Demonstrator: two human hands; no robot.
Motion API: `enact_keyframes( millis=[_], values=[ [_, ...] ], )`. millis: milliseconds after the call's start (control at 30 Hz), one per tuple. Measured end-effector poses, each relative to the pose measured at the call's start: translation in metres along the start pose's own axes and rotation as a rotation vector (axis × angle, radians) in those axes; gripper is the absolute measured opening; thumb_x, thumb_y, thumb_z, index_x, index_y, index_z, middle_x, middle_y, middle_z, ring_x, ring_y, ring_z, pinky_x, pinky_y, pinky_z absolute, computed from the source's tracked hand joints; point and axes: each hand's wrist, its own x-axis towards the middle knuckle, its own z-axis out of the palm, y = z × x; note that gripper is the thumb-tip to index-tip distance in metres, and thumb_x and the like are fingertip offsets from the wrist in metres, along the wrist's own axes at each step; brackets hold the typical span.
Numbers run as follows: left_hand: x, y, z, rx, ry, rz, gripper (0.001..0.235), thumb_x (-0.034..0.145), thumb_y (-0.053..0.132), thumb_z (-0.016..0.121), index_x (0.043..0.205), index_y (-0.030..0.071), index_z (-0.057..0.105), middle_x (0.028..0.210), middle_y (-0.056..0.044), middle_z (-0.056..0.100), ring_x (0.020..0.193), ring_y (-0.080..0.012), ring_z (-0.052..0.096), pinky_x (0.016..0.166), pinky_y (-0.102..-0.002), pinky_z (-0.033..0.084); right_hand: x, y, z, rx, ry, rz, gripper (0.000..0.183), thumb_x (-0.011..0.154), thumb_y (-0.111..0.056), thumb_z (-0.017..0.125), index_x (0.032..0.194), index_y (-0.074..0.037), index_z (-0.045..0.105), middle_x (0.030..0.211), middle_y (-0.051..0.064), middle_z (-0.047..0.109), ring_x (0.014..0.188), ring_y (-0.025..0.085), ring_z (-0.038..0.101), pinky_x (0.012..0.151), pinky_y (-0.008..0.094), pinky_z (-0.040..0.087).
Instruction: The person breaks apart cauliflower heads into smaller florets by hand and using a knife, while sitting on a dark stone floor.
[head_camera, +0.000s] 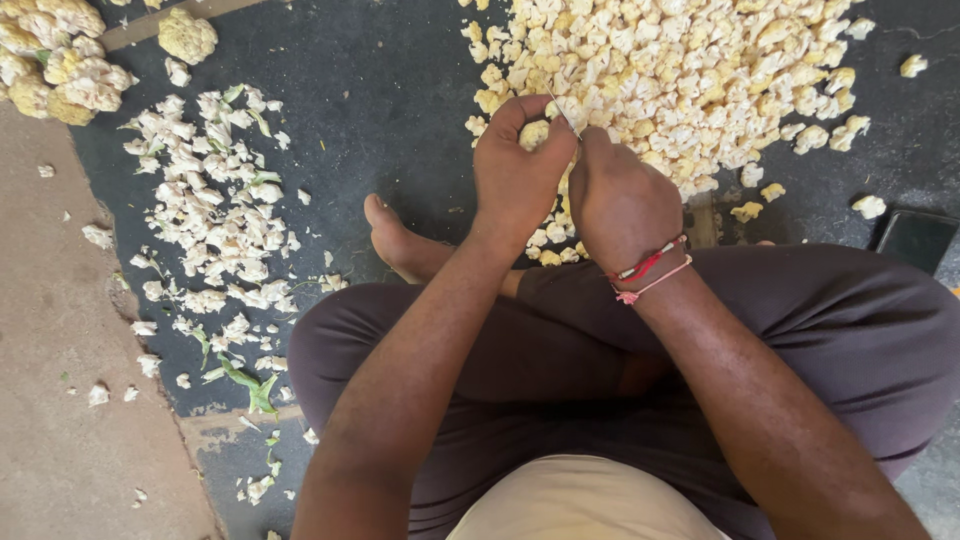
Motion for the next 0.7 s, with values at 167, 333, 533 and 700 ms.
enact_keyframes(
  millis=[167, 333, 533, 700],
  values=[
    [0.003, 0.001, 0.002, -0.277, -0.027, -0.297, 0.033, 0.091, 0.014, 0.070, 0.119, -0.004, 0.069, 0.100, -0.012, 0.074, 0.084, -0.0155, 0.070, 0.067, -0.032, 0.059, 0.001, 0.009, 0.001, 0.125, 0.011, 0.031, 0.013, 0.106, -0.014, 0.058, 0.111, -0.002, 0.060, 0.077, 0.020, 0.066, 0.068, 0.041, 0.067, 0.058, 0.052, 0.050],
    [0.012, 0.006, -0.018, -0.538, -0.173, -0.386, 0.042, 0.096, 0.018, 0.064, 0.132, -0.004, 0.061, 0.109, -0.011, 0.074, 0.090, -0.0185, 0.072, 0.072, -0.034, 0.061, 0.018, 0.041, -0.016, 0.352, 0.032, 0.221, 0.017, 0.113, -0.014, 0.052, 0.113, -0.003, 0.065, 0.074, 0.016, 0.068, 0.065, 0.030, 0.070, 0.056, 0.042, 0.052],
    [0.031, 0.010, -0.029, -0.769, -0.198, -0.626, 0.041, 0.103, 0.026, 0.051, 0.125, -0.009, 0.053, 0.104, -0.013, 0.066, 0.098, -0.0337, 0.075, 0.082, -0.043, 0.065, 0.014, 0.036, -0.031, 0.600, -0.047, 0.298, 0.025, 0.113, -0.020, 0.047, 0.113, -0.003, 0.066, 0.064, 0.006, 0.064, 0.053, 0.012, 0.062, 0.052, 0.030, 0.047],
    [0.032, 0.008, -0.041, -0.650, -0.321, -0.523, 0.049, 0.106, 0.035, 0.037, 0.127, -0.003, 0.059, 0.113, -0.021, 0.069, 0.092, -0.0293, 0.069, 0.076, -0.039, 0.057, 0.015, 0.016, -0.034, 0.837, -0.198, 0.387, 0.025, 0.112, -0.020, 0.046, 0.111, -0.004, 0.065, 0.070, 0.001, 0.062, 0.054, 0.008, 0.054, 0.050, 0.029, 0.044]
  ],
)
